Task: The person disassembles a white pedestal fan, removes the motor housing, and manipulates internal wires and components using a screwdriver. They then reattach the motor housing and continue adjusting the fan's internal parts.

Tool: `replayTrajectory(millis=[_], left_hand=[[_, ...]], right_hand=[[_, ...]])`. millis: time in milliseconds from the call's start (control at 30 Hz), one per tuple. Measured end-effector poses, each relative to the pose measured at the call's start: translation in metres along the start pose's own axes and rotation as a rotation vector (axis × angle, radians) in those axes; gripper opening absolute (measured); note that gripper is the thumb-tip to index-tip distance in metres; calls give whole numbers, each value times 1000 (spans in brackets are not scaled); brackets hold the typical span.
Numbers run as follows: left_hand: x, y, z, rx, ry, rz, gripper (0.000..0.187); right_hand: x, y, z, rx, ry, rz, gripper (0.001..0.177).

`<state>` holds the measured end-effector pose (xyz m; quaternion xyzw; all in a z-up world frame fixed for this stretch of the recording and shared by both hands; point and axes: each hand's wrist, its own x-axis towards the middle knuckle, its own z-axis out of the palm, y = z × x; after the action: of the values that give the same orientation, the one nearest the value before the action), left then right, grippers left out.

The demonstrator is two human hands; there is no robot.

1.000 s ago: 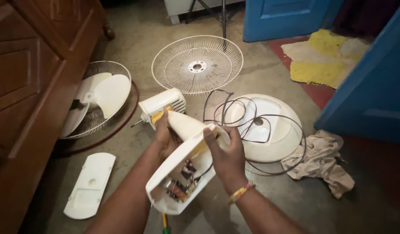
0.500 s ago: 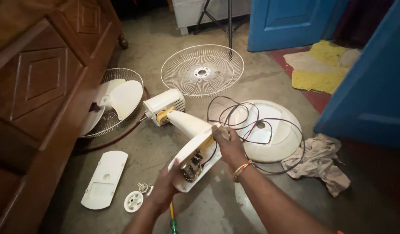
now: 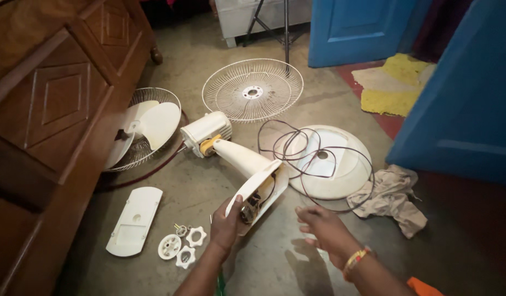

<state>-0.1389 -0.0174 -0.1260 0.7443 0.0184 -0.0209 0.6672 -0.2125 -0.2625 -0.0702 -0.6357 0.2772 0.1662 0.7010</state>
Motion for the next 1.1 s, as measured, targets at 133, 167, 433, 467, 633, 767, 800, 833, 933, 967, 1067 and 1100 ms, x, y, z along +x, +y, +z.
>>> replayTrajectory(millis=[133,167,433,467,633,767,800,833,933,967,1067,1100], left_hand=[[-5,-14,6,69,79,0,50],[-2,-15,6,82,87,7,49],[-3,-30,6,108,59,11,49],[-6,-33,7,128,70,-6,49],[-12,-43,10,223,136,-68,47],[-10,-43,9,206,146,-47,47],[-8,-42,8,230,144,-35,47],[-9,-41,8,253,141,-28,47],[-9,-39,7,242,126,-41,46],[-8,-36,7,256,125,-52,47],[-13,-33,7,291,116,-91,49],[-15,-33,7,297,113,-104,49]], right_hand=[[15,-15,-2,119,-71,-94,42],[20,-19,0,155,-86,-136,41],[38,-9,2,179,-107,-28,37],[39,-6,0,177,-106,-30,37],[51,4,-11,167,-67,-30,37],[55,8,-13,202,-69,-26,36],[56,7,-11,198,-75,-31,36],[56,8,-11,194,-78,-31,36],[56,10,-8,143,-68,-24,37],[56,9,-6,121,-62,-23,37],[57,9,-5,121,-63,-29,38],[58,9,-5,133,-68,-32,37]])
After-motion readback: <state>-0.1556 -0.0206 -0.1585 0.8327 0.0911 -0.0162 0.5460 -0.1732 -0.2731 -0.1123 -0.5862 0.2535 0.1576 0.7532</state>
